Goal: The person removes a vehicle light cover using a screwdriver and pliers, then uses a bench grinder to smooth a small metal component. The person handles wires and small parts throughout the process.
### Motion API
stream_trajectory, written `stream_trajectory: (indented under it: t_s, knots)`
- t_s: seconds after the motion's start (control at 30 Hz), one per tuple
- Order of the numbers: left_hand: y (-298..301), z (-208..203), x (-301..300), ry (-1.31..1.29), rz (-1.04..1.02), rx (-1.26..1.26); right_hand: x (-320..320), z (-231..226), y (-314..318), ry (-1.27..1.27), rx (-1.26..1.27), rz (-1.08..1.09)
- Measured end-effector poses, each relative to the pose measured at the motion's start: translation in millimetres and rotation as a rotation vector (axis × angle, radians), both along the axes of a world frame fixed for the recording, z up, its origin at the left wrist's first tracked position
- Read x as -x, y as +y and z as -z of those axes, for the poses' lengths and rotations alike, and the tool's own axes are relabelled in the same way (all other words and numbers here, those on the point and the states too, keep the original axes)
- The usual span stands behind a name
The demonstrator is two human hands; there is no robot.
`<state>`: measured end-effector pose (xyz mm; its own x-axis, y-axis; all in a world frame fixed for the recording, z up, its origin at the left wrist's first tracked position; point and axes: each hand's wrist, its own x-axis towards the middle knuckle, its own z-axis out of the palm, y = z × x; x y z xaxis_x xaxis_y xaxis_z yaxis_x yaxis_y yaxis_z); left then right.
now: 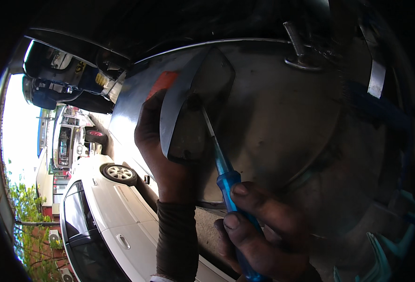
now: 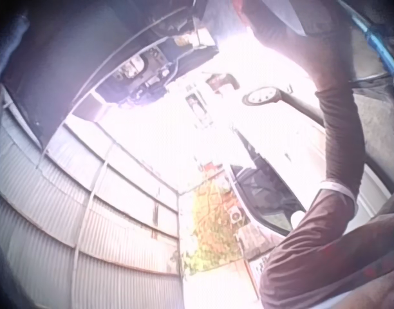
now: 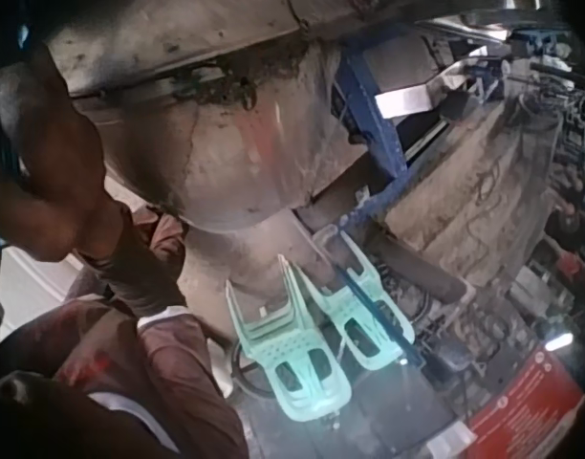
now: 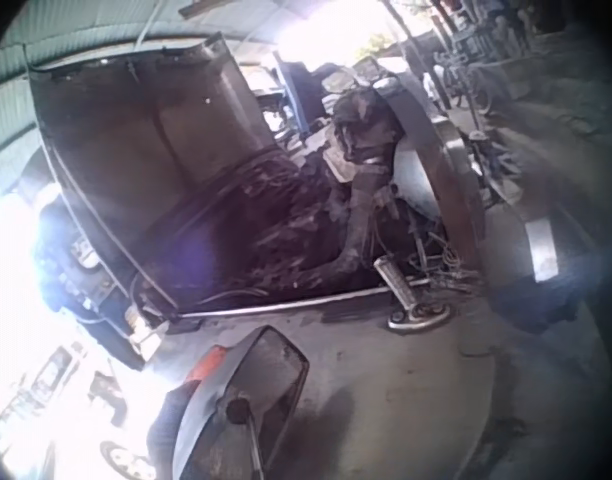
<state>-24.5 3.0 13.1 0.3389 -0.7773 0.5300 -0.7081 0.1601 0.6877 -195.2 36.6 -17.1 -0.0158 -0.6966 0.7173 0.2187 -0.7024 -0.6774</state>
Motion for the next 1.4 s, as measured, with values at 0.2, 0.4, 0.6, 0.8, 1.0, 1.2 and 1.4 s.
stream_trajectory:
  t_s: [0.2, 0.4, 0.6, 0.8, 1.0, 1.2, 1.4]
  knots:
    - [2.2, 4.7, -10.0, -0.181, -0.003, -0.03, 17.1, 15.0, 8.3, -0.047, -0.221, -0.059]
    - [-1.3, 11.7, -25.0, -0.245, -0.039, -0.074, 12.9, 6.4, 12.4, -0.45, -0.692, -0.16]
    - [1.9, 14.8, -31.2, -0.168, -0.015, -0.138, 10.9, 7.5, 0.6, -0.426, -0.651, -0.177]
    - [3.7, 25.4, -39.4, -0.186, -0.063, -0.078, 14.8, 7.5, -11.1, -0.455, -0.721, -0.287]
    - [8.4, 16.7, -29.5, -0.385, -0.088, -0.124, 17.4, 17.3, -5.8, -0.29, -0.668, -0.342]
    - [7.7, 10.9, -24.3, -0.199, -0.041, -0.139, 26.5, 29.8, -1.7, -0.156, -0.457, -0.431]
    - [8.3, 15.8, -21.7, 0.024, -0.078, -0.067, 13.4, 20.4, 16.7, -0.17, -0.434, -0.392]
